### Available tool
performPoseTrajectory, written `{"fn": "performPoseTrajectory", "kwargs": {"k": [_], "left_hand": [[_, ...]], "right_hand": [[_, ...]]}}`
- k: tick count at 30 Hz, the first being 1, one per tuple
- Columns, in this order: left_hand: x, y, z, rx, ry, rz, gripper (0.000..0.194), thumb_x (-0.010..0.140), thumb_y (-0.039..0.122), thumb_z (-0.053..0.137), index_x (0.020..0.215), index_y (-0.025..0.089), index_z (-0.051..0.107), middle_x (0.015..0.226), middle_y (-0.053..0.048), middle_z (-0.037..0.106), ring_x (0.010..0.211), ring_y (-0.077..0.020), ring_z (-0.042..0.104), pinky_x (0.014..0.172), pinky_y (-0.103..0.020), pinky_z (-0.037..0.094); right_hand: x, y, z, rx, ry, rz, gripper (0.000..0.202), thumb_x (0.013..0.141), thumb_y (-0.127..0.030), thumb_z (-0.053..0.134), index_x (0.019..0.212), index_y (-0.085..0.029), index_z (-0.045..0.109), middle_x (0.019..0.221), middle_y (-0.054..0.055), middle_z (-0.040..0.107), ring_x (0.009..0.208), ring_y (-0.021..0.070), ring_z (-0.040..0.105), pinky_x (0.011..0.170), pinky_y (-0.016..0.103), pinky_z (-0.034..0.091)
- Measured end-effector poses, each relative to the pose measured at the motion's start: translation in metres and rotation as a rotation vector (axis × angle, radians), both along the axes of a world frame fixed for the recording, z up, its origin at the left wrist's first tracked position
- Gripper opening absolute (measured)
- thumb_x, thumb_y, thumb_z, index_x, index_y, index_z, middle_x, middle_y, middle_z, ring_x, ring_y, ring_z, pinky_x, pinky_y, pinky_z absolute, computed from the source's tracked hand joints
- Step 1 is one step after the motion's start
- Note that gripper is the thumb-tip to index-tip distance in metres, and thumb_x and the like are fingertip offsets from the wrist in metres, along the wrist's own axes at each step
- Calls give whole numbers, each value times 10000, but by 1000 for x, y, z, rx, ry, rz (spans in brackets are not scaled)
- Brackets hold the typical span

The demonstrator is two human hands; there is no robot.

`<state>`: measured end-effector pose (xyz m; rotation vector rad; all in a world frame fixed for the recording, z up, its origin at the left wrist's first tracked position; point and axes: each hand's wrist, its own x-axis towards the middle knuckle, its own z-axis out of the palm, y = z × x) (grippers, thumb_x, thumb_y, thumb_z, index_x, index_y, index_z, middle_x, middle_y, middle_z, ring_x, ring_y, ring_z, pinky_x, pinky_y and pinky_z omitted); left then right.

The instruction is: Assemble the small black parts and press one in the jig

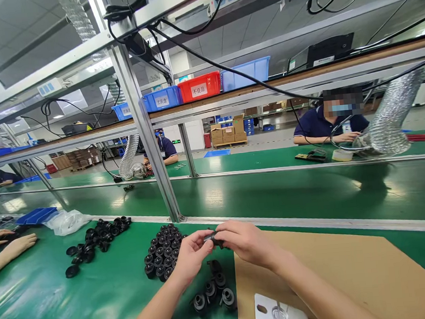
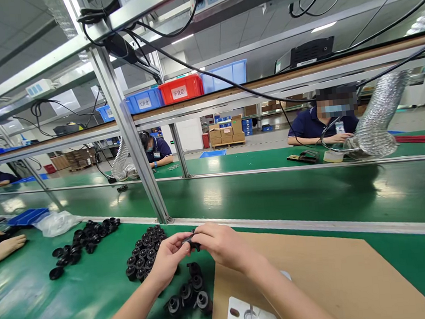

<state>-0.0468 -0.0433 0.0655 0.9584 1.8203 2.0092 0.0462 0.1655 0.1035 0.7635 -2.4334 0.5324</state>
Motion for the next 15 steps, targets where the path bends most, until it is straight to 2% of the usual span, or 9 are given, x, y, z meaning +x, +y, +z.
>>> {"fn": "performPoseTrajectory", "kwargs": {"k": [2,4,7,11,15], "left_hand": [[1,1,-1,12,-19,2,475,840,497,843,1154,147,773,1010,-108,798,777,-178,703,759,-301,585],[1,2,-4,26,-12,15,488,803,470,878,1150,144,772,1064,-127,799,873,-223,732,818,-336,602],[3,2,-8,48,42,31,481,758,410,912,1138,150,773,1140,-143,791,1046,-296,739,951,-410,604],[4,1,-8,18,198,120,399,792,333,882,1147,186,772,1144,-107,789,1086,-289,728,1000,-403,585],[3,-1,-5,-23,306,132,360,835,308,838,1173,205,770,1162,-93,784,1093,-280,724,993,-386,585]], "right_hand": [[1,0,2,9,2,4,261,1073,-185,464,1203,-261,679,1196,109,703,1042,271,634,837,382,486],[3,0,3,-42,-30,12,214,1037,-199,545,1202,-249,672,1153,102,721,1024,277,640,845,392,485],[5,-4,4,-200,-131,-31,169,965,-232,672,1132,-246,683,1041,62,740,928,256,652,798,367,477],[6,-13,5,-453,-330,-116,117,942,-248,689,1060,-247,684,832,-5,700,744,191,618,663,296,439],[6,-16,7,-497,-347,-96,139,957,-247,677,1097,-246,686,910,-4,717,792,184,626,676,278,443]]}}
